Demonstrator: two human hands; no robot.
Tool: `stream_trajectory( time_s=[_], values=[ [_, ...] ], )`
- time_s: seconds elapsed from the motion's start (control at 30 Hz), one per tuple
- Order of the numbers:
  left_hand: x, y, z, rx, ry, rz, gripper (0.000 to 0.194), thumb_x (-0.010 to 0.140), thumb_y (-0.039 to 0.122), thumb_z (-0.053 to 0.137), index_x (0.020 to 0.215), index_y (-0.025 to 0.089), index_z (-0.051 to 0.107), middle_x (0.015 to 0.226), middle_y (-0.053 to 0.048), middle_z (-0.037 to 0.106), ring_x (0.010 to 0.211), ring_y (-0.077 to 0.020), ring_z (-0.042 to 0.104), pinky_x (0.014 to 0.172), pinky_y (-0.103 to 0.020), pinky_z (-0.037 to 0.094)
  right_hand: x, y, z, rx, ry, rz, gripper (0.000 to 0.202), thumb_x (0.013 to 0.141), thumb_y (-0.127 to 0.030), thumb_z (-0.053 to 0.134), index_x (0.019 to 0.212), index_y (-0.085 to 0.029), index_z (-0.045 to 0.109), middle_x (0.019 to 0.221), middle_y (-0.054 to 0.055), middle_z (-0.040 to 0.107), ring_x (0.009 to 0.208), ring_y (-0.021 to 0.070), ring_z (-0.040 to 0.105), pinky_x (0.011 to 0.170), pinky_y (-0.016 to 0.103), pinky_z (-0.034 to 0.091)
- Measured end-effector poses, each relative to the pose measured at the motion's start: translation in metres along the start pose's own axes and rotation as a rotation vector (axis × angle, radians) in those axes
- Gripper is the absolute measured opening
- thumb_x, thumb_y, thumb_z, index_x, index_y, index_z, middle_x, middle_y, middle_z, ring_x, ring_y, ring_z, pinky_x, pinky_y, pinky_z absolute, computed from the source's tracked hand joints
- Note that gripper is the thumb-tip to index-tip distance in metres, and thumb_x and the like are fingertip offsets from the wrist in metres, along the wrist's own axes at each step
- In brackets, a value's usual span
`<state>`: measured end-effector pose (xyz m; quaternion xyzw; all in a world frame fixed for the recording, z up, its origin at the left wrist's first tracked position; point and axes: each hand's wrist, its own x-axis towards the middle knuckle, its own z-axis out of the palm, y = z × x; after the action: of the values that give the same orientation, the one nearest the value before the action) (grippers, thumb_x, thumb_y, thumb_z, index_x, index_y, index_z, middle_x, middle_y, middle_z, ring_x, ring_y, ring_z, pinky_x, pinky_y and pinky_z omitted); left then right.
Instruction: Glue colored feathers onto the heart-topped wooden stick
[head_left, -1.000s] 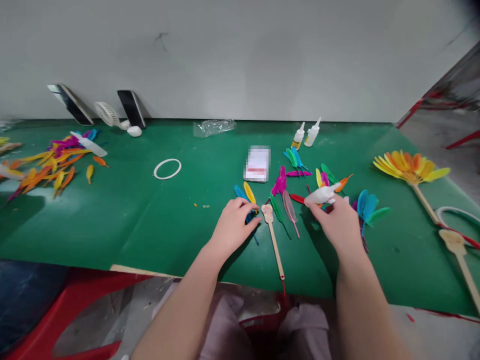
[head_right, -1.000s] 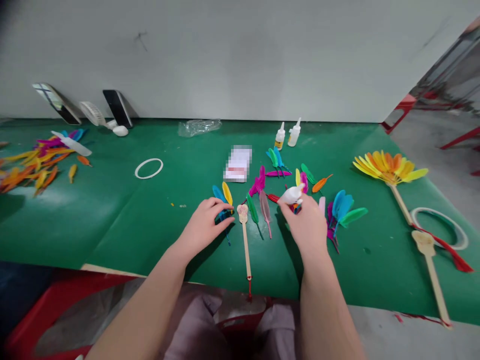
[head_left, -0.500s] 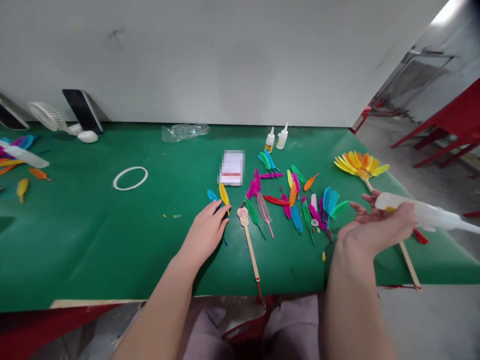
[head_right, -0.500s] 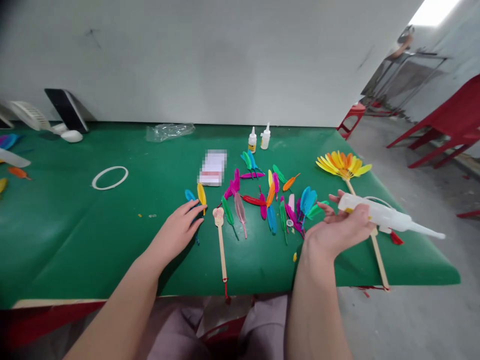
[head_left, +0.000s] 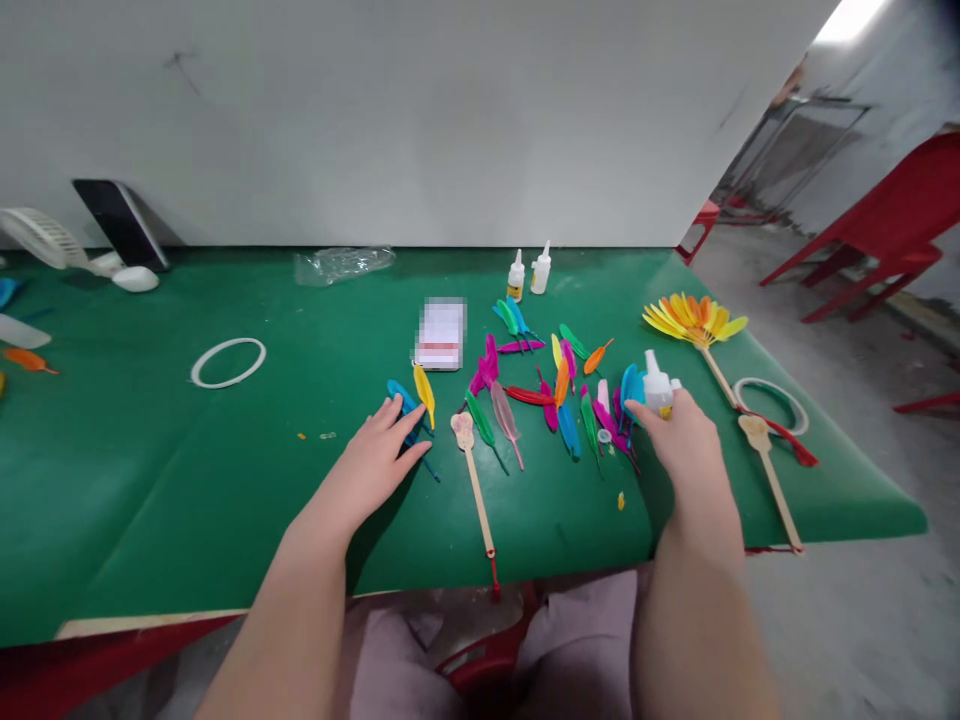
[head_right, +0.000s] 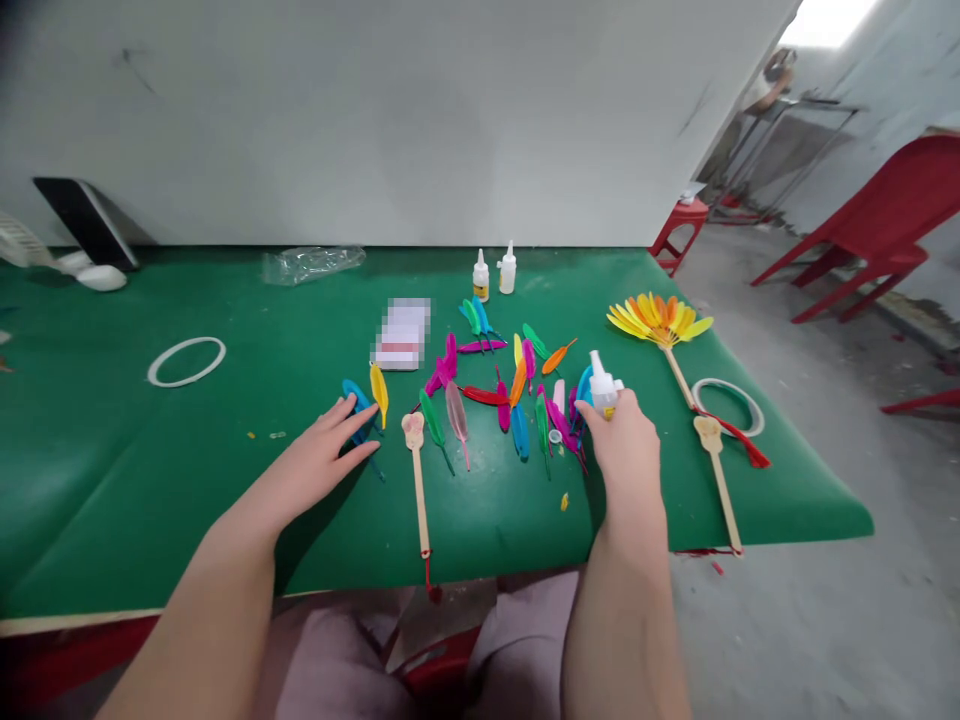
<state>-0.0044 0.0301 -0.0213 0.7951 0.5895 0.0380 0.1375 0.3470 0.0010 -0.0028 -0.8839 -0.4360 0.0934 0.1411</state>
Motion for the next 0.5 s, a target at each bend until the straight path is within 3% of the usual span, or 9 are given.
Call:
stream_trajectory(
  time_s=[0.13,0.3,0.5],
  values=[
    [0.004,0.003,0.0,0.02,-0.031,-0.025,0.049,0.089,0.036,0.039,0.134,0.017,0.037,0.146,-0.013,0.022,0.134,-0.0274,0.02,0.106,-0.046,0.026,0.003,-0.002,0.007,-0.085,-0.128,-0.08,0.036,0.07,-0.048,0.056,0.09,-0.018,0.052,0.085,0.011,0.063,0.08,0.0275,0.059,0.056,0.03,0.035],
    [0.007,0.005,0.003,0.008,0.001,-0.034,0.047,0.09,0.034,0.037,0.134,0.016,0.038,0.146,-0.014,0.022,0.135,-0.026,0.019,0.108,-0.043,0.023,0.007,-0.002,0.013,-0.033,-0.127,-0.145,0.025,0.068,-0.034,0.059,0.088,-0.018,0.054,0.082,0.011,0.064,0.078,0.0276,0.06,0.057,0.03,0.036],
    [0.006,0.005,0.004,-0.007,0.037,-0.01,0.045,0.089,0.032,0.04,0.131,0.016,0.042,0.145,-0.014,0.024,0.134,-0.0277,0.022,0.108,-0.044,0.024,0.01,0.006,0.015,0.169,-0.127,-0.161,0.028,0.064,-0.033,0.062,0.086,-0.018,0.054,0.073,0.005,0.065,0.061,0.0195,0.06,0.055,0.028,0.04]
  ],
)
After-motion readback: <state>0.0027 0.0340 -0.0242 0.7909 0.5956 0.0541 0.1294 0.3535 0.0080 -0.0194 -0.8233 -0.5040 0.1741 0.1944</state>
